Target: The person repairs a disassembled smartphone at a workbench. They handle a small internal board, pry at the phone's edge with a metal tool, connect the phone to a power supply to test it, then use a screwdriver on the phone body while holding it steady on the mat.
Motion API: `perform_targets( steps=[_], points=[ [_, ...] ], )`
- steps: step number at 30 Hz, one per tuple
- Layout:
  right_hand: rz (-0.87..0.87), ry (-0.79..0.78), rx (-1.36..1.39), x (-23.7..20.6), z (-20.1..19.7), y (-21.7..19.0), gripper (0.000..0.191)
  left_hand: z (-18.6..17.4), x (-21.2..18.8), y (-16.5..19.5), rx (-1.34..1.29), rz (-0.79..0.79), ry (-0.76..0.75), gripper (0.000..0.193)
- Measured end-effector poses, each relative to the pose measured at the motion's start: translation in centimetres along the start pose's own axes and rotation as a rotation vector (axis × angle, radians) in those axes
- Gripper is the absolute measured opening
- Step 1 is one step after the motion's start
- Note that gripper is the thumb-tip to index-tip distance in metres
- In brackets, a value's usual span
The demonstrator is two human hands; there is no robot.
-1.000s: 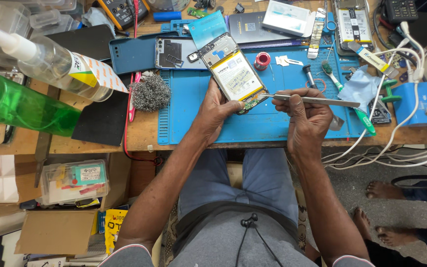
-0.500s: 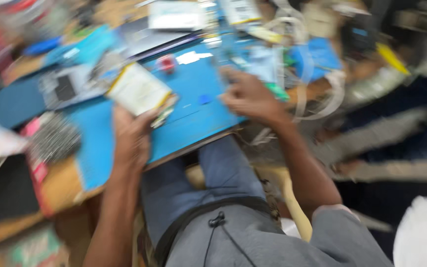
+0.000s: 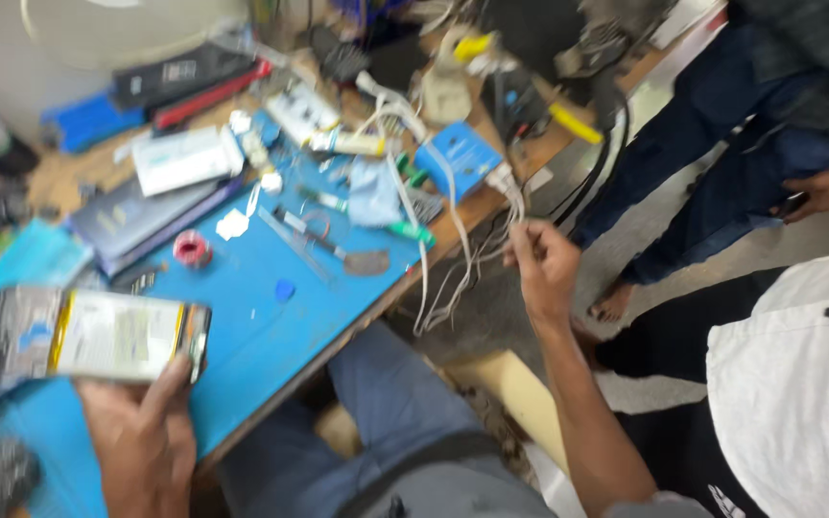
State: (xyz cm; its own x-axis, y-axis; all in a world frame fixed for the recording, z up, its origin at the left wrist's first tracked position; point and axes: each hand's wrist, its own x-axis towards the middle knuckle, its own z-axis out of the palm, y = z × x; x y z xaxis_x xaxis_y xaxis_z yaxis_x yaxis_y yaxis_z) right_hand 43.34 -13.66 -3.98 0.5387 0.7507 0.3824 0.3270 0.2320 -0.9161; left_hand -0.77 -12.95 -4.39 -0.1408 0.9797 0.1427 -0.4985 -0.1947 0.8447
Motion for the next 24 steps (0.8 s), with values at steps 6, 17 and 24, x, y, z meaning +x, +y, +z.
perform_targets(
  steps=[6,17,24],
  points=[
    [-0.101,-0.177,-0.292,1.0,-0.2,-1.6,0.018,0.3,0.9,-0.2,0.07,0.017,0.081,0.083],
    [-1.212,-0.57,-0.494,9.5,23.3,-24.1,0.016,2.4,0.2,2.7,0.065,-0.095,0.194,0.083],
    [-1.143,-0.568,-0.641,9.5,33.9,-31.0,0.003,1.8,0.0,3.0,0.048,-0.045,0.18,0.081]
  ],
)
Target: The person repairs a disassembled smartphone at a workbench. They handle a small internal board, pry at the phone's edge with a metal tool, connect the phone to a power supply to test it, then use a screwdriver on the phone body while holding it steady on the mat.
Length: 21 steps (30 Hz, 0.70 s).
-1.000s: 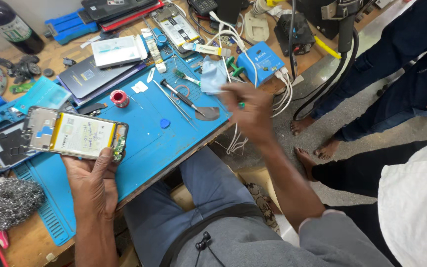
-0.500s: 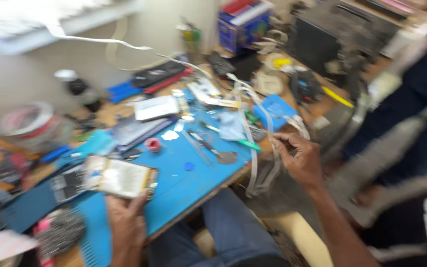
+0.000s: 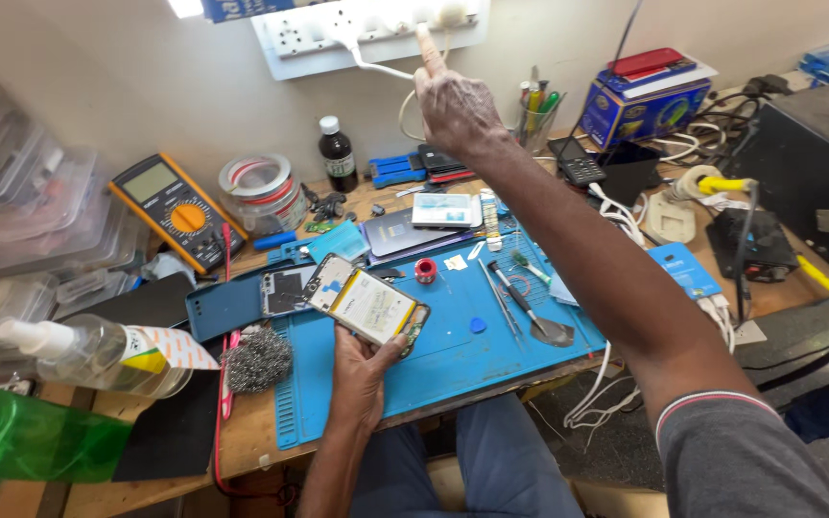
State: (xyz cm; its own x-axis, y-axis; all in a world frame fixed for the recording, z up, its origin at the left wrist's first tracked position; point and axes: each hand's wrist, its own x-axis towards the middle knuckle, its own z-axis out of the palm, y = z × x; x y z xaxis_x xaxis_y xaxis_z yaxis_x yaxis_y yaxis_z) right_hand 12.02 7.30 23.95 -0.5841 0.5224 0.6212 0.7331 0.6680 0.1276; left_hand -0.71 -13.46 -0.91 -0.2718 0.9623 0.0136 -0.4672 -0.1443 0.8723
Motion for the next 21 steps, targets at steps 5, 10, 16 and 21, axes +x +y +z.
perform_targets(
  steps=[5,10,16,21],
  points=[
    [-0.005,0.109,-0.038,1.0,0.1,-1.4,0.007,-0.4,0.1,0.3,0.002,0.008,-0.039,0.078],
    [-0.141,0.229,0.073,0.4,-0.2,-2.9,0.029,-0.4,0.2,0.8,-0.011,0.001,-0.058,0.076],
    [-0.255,0.182,0.124,2.8,-1.1,-4.1,0.054,-0.2,0.4,1.0,0.03,-0.043,-0.061,0.079],
    [-0.143,-0.043,-0.103,4.7,-0.1,-3.9,0.055,0.0,0.4,1.3,0.031,-0.029,-0.061,0.077]
  ],
)
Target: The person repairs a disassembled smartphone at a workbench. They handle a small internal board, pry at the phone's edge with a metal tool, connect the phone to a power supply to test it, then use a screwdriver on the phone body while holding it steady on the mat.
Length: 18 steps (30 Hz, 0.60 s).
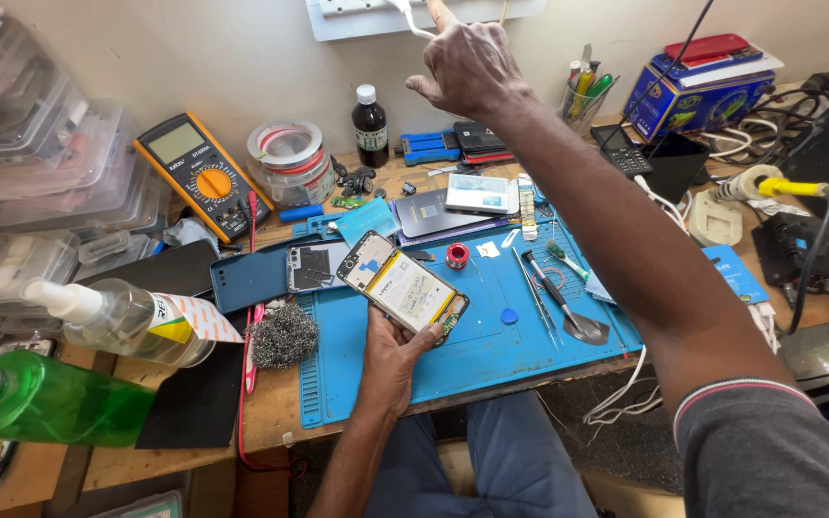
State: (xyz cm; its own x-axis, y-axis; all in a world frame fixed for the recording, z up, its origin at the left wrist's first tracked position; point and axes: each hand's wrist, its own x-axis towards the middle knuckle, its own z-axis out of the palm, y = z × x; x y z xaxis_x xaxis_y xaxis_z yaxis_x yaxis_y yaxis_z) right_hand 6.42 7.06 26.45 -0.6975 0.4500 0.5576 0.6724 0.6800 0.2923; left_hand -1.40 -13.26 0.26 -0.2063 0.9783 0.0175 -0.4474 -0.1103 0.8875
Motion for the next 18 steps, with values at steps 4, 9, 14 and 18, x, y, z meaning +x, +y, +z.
perform_targets(
  steps=[4,9,14,18],
  points=[
    [-0.037,0.156,0.099,-2.2,1.8,-0.4,0.035,0.1,0.0,-0.2,0.001,0.044,-0.018,0.074],
    [-0.261,0.404,0.208,-20.2,2.0,-6.0,0.035,-1.0,0.2,-1.8,0.396,0.087,0.019,0.053],
    [0.292,0.493,0.44,-43.0,0.3,-4.1,0.015,-1.7,0.6,-4.5,0.066,0.122,-0.161,0.081],
    [1.27,0.397,0.422,-53.1,-0.5,1.3,0.019,-2.2,1.4,-5.5,0.094,0.171,-0.169,0.085]
  ],
)
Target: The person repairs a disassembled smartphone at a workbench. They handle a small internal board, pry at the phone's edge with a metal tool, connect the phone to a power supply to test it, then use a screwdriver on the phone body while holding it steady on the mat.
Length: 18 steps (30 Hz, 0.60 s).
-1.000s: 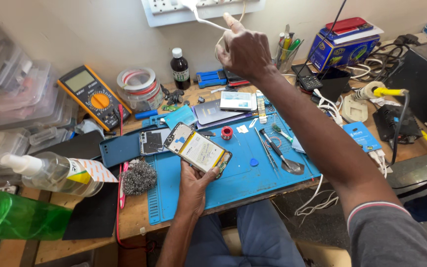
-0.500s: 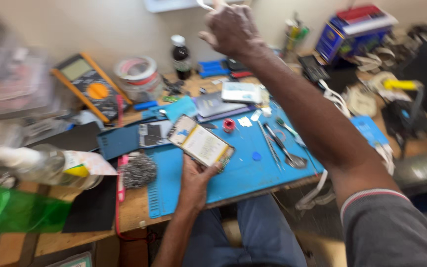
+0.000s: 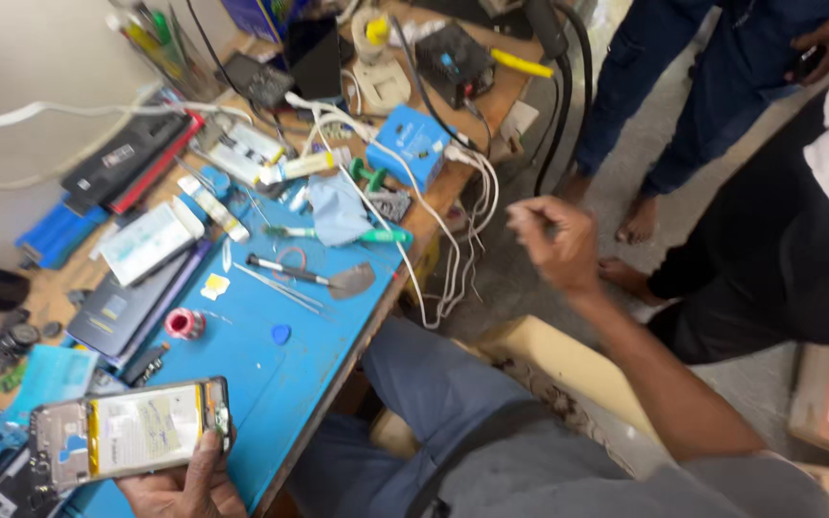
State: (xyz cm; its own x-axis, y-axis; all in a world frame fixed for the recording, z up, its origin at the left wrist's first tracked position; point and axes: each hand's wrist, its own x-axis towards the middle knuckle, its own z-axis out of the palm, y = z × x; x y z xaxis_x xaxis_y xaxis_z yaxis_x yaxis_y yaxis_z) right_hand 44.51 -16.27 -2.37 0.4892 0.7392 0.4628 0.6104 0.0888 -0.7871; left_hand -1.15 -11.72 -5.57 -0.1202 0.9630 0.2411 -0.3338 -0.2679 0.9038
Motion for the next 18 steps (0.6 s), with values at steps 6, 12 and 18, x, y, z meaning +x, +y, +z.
perform_targets(
  steps=[6,12,18],
  points=[
    [-0.13,-0.619,-0.336,1.1,-1.2,10.8,0.03,0.5,0.2,-0.4,0.036,0.073,-0.042,0.086],
    [0.135,-0.98,-0.656,1.5,3.0,11.2,0.035,3.2,-1.4,1.5,0.004,-0.084,0.07,0.077],
    [-0.003,-0.809,-0.369,1.6,2.6,8.9,0.024,5.4,-1.3,2.5,0.046,-0.094,0.117,0.072]
  ],
)
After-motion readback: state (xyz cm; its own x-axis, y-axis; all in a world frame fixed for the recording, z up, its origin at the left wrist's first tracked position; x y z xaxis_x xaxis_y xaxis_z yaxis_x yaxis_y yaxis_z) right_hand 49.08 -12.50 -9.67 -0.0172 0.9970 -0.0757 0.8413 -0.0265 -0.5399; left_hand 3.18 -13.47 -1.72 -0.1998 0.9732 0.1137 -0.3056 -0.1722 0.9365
